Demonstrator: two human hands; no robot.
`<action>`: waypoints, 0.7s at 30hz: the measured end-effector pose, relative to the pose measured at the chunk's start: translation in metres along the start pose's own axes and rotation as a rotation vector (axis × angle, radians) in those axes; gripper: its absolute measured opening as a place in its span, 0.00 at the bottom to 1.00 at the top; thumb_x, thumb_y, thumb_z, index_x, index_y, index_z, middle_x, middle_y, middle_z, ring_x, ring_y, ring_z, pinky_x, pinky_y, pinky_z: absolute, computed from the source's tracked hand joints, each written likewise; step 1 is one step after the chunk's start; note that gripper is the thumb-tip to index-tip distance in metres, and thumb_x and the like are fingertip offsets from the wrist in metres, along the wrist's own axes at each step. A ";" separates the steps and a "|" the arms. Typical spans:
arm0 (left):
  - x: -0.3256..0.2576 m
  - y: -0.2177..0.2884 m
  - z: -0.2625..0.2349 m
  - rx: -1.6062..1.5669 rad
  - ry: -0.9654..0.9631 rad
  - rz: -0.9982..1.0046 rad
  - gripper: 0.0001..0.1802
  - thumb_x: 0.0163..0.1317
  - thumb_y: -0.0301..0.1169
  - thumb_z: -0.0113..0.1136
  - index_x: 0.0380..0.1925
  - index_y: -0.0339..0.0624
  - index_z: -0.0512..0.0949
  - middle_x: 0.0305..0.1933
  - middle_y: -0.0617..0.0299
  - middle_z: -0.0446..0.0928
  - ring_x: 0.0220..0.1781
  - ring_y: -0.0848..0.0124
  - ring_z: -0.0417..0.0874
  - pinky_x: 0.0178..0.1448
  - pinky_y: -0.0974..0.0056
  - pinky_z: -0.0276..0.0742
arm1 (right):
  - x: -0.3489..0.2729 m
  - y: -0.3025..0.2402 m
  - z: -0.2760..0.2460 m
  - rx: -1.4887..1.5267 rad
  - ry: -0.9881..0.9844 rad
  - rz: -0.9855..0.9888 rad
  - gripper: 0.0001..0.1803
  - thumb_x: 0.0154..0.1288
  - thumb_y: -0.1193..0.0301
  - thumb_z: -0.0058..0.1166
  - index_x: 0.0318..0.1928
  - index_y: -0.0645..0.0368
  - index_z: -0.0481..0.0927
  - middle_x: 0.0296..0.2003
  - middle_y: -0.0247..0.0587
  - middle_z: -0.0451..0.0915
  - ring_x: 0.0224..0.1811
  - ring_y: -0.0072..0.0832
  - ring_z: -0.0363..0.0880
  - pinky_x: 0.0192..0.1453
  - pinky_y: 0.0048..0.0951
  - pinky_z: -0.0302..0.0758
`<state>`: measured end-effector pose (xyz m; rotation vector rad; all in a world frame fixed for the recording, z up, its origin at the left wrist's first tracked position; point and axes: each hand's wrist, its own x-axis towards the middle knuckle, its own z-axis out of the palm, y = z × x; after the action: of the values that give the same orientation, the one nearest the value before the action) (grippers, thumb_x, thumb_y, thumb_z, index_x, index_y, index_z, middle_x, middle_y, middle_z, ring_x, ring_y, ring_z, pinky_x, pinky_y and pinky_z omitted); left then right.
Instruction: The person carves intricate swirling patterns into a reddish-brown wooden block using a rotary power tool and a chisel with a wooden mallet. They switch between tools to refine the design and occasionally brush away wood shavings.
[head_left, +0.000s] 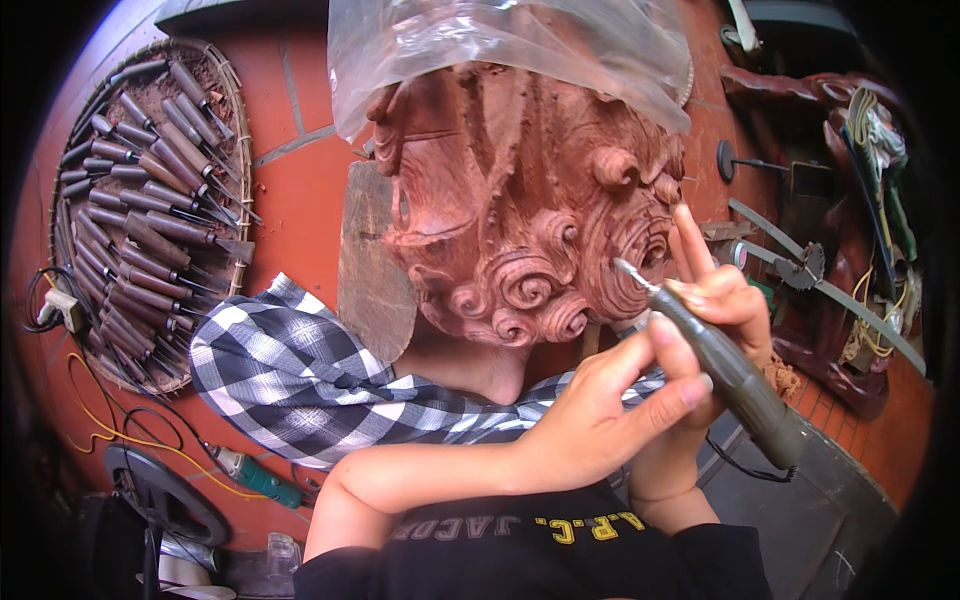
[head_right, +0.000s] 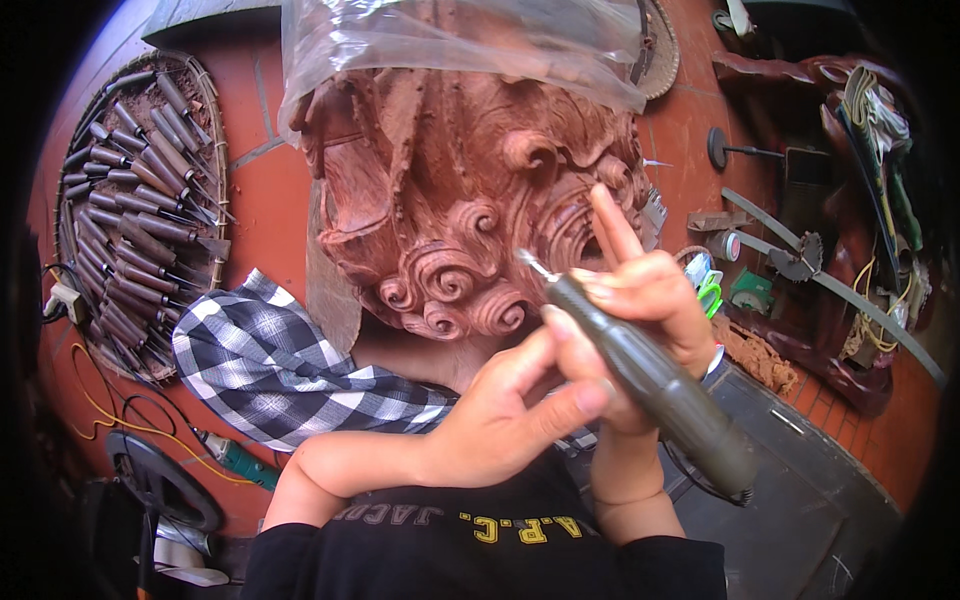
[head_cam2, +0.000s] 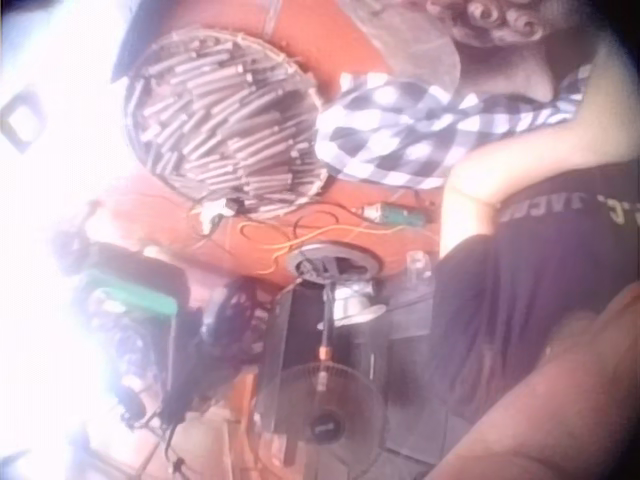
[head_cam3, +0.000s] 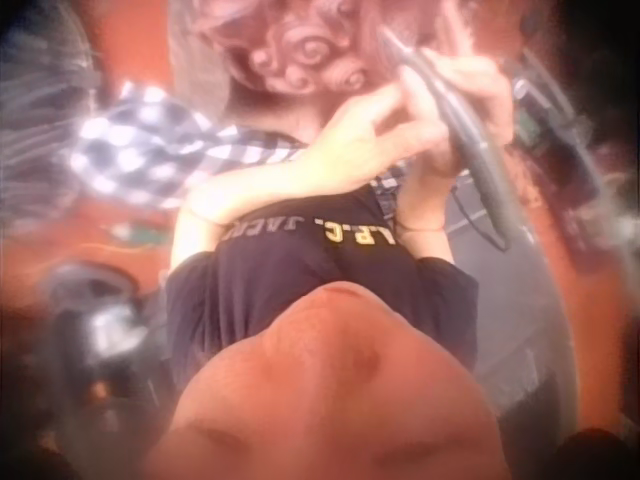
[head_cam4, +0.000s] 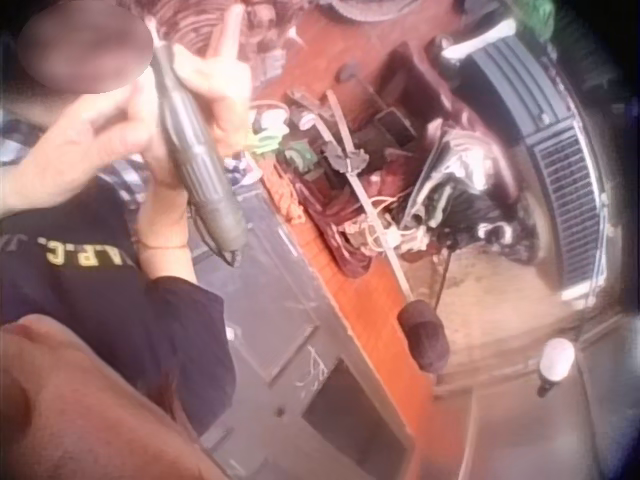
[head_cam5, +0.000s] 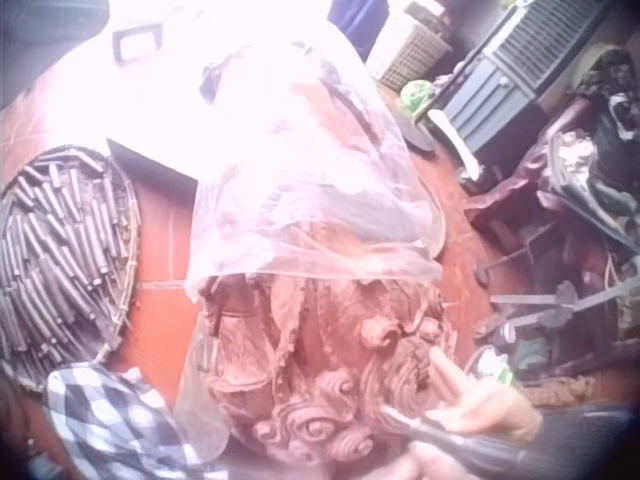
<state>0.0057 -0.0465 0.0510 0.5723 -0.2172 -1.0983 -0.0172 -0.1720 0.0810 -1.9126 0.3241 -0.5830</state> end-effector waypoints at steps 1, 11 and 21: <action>-0.002 -0.003 -0.002 0.173 -0.033 0.074 0.27 0.72 0.35 0.59 0.64 0.32 0.66 0.56 0.55 0.77 0.59 0.67 0.79 0.63 0.63 0.73 | -0.003 -0.003 -0.008 0.028 0.014 -0.005 0.12 0.50 0.83 0.65 0.34 0.62 0.76 0.31 0.41 0.76 0.38 0.33 0.83 0.73 0.69 0.60; -0.041 -0.054 0.008 0.428 0.054 -0.090 0.16 0.72 0.33 0.55 0.53 0.34 0.78 0.50 0.54 0.84 0.52 0.66 0.85 0.57 0.62 0.79 | -0.057 0.012 -0.072 0.004 0.011 -0.105 0.14 0.50 0.84 0.67 0.37 0.63 0.77 0.31 0.44 0.76 0.39 0.35 0.84 0.67 0.68 0.69; -0.067 -0.083 0.010 0.061 0.126 -0.137 0.22 0.78 0.42 0.47 0.58 0.34 0.75 0.56 0.61 0.74 0.60 0.72 0.72 0.64 0.68 0.66 | -0.101 0.025 -0.054 -0.078 -0.019 -0.222 0.13 0.50 0.81 0.69 0.36 0.62 0.80 0.33 0.46 0.80 0.52 0.54 0.85 0.62 0.49 0.80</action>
<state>-0.0935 -0.0179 0.0225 0.7169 -0.1034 -1.1861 -0.1299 -0.1763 0.0502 -2.0431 0.1238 -0.7074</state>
